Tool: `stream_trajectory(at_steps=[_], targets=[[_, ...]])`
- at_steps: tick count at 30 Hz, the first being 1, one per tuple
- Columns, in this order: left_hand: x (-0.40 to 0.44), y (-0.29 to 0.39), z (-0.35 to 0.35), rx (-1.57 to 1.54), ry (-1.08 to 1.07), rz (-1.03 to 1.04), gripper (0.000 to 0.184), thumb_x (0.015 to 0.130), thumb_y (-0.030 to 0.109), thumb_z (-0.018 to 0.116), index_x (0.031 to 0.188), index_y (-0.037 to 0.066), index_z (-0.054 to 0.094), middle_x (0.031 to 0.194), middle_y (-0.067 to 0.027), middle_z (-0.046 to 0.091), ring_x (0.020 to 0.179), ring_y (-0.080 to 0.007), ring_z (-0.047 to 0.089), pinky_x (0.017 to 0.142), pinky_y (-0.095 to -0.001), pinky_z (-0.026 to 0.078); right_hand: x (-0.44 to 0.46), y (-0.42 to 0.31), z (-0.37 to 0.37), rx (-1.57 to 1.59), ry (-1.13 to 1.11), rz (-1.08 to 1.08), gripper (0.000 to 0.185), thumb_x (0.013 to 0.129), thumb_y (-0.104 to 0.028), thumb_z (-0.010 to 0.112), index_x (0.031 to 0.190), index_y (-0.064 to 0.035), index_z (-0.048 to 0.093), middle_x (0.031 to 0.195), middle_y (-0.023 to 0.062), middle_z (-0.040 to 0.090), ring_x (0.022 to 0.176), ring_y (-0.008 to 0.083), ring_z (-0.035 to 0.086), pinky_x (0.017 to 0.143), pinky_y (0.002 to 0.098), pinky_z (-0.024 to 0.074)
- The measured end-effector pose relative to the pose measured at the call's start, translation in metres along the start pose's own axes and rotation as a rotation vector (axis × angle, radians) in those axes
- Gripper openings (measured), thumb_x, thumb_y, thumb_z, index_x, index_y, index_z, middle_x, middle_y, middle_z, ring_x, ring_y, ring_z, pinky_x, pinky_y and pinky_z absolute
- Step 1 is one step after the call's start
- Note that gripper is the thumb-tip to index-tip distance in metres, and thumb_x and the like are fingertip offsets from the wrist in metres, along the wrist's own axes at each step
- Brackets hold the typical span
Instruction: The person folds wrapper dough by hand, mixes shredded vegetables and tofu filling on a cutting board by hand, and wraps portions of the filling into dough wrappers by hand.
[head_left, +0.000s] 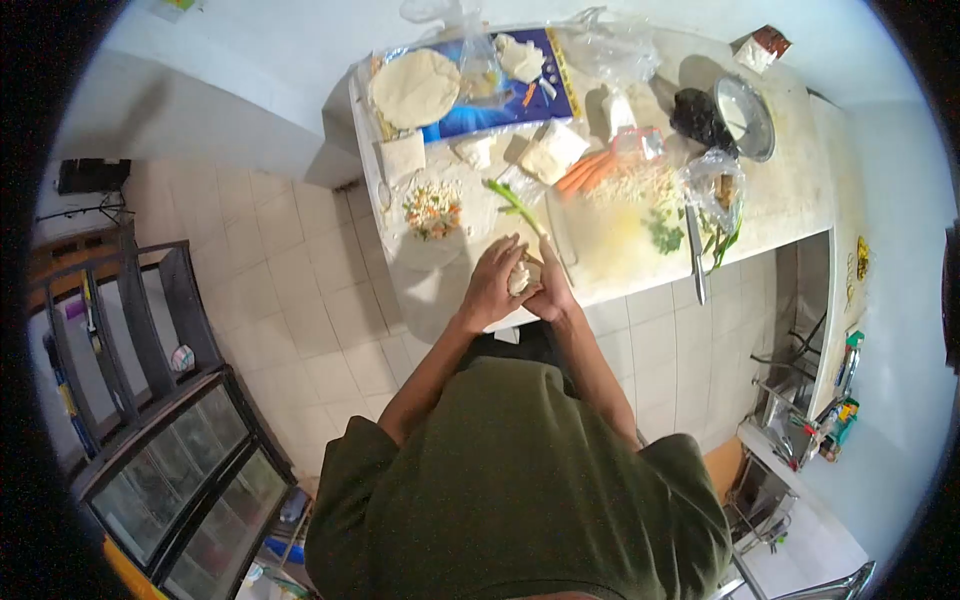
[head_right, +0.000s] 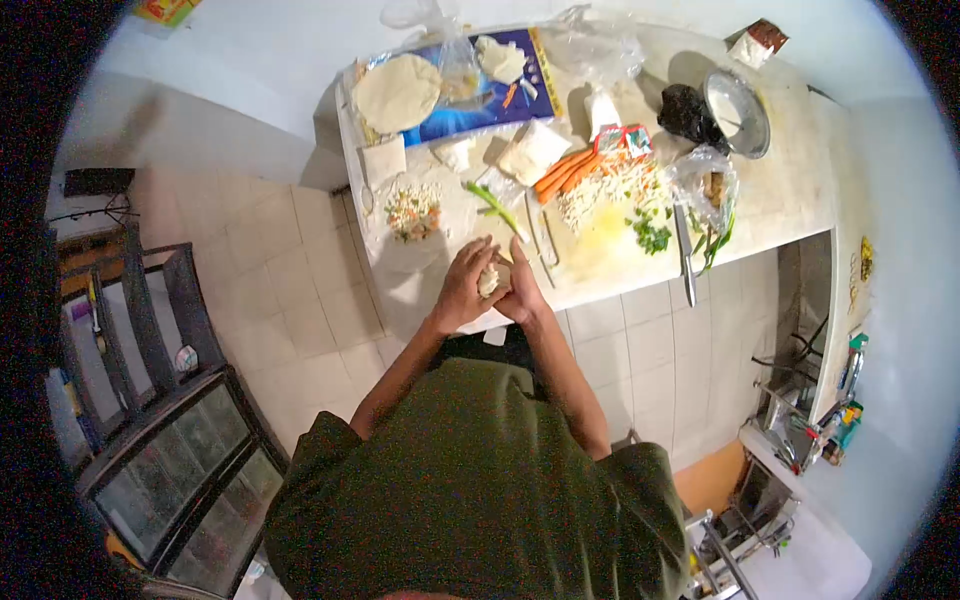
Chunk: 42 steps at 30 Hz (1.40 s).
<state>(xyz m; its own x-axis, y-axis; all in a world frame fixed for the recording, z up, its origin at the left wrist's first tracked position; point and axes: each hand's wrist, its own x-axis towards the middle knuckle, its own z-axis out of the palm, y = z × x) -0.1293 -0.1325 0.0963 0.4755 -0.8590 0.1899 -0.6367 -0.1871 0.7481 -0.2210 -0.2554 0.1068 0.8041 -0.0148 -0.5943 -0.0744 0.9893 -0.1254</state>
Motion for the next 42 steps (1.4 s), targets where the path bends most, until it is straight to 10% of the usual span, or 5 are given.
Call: stream_trajectory(at_steps=[8, 13, 20, 32, 42], targets=[[0.024, -0.002, 0.036, -0.275, 0.198, -0.125, 0.029, 0.087, 0.011, 0.075, 0.111, -0.002, 0.063, 0.109, -0.0189, 0.065, 0.104, -0.0353, 0.064, 0.088, -0.0427, 0.052, 0.02, -0.037, -0.041, 0.012, -0.496, 0.059, 0.093, 0.093, -0.085, 0.03, 0.121, -0.0008, 0.059, 0.102, 0.0079, 0.067, 0.103, 0.0222, 0.061, 0.098, 0.0358, 0.0455], [0.068, 0.01, 0.059, -0.662, 0.399, -0.643, 0.025, 0.101, 0.026, 0.064, 0.108, 0.002, 0.063, 0.097, -0.0061, 0.066, 0.086, -0.0152, 0.064, 0.072, -0.0321, 0.052, -0.011, -0.061, 0.02, -0.236, -0.015, -0.087, 0.101, 0.098, -0.076, 0.036, 0.156, 0.0055, 0.021, 0.151, 0.0237, 0.041, 0.138, 0.0324, 0.044, 0.117, 0.044, 0.0331], [0.192, -0.049, 0.048, -1.577, 0.557, -0.782, 0.022, 0.101, 0.034, 0.064, 0.102, 0.011, 0.063, 0.09, 0.0, 0.063, 0.075, -0.0117, 0.061, 0.065, -0.0234, 0.05, -0.007, -0.135, 0.01, -0.124, 0.053, -0.128, 0.073, 0.106, -0.053, 0.042, 0.148, 0.0064, 0.035, 0.137, 0.0243, 0.055, 0.125, 0.0322, 0.058, 0.11, 0.0419, 0.0472], [0.425, -0.192, 0.05, 0.364, 0.335, -0.136, 0.051, 0.096, 0.038, 0.068, 0.127, 0.0, 0.06, 0.137, -0.0271, 0.056, 0.13, -0.0433, 0.05, 0.108, -0.0528, 0.04, -0.028, -0.251, -0.073, -0.027, 0.3, -0.223, 0.057, 0.108, -0.041, 0.045, 0.141, 0.0047, 0.044, 0.13, 0.0208, 0.06, 0.12, 0.0292, 0.061, 0.105, 0.0405, 0.0505], [0.413, -0.187, 0.077, 0.454, 0.273, -0.229, 0.092, 0.093, 0.045, 0.07, 0.154, -0.007, 0.025, 0.159, -0.0316, 0.027, 0.148, -0.0487, 0.023, 0.123, -0.0564, 0.018, 0.007, -0.276, -0.103, -0.103, 0.342, -0.073, 0.051, 0.109, -0.041, 0.043, 0.136, 0.0016, 0.051, 0.124, 0.0169, 0.064, 0.112, 0.0249, 0.063, 0.101, 0.0385, 0.0504]])
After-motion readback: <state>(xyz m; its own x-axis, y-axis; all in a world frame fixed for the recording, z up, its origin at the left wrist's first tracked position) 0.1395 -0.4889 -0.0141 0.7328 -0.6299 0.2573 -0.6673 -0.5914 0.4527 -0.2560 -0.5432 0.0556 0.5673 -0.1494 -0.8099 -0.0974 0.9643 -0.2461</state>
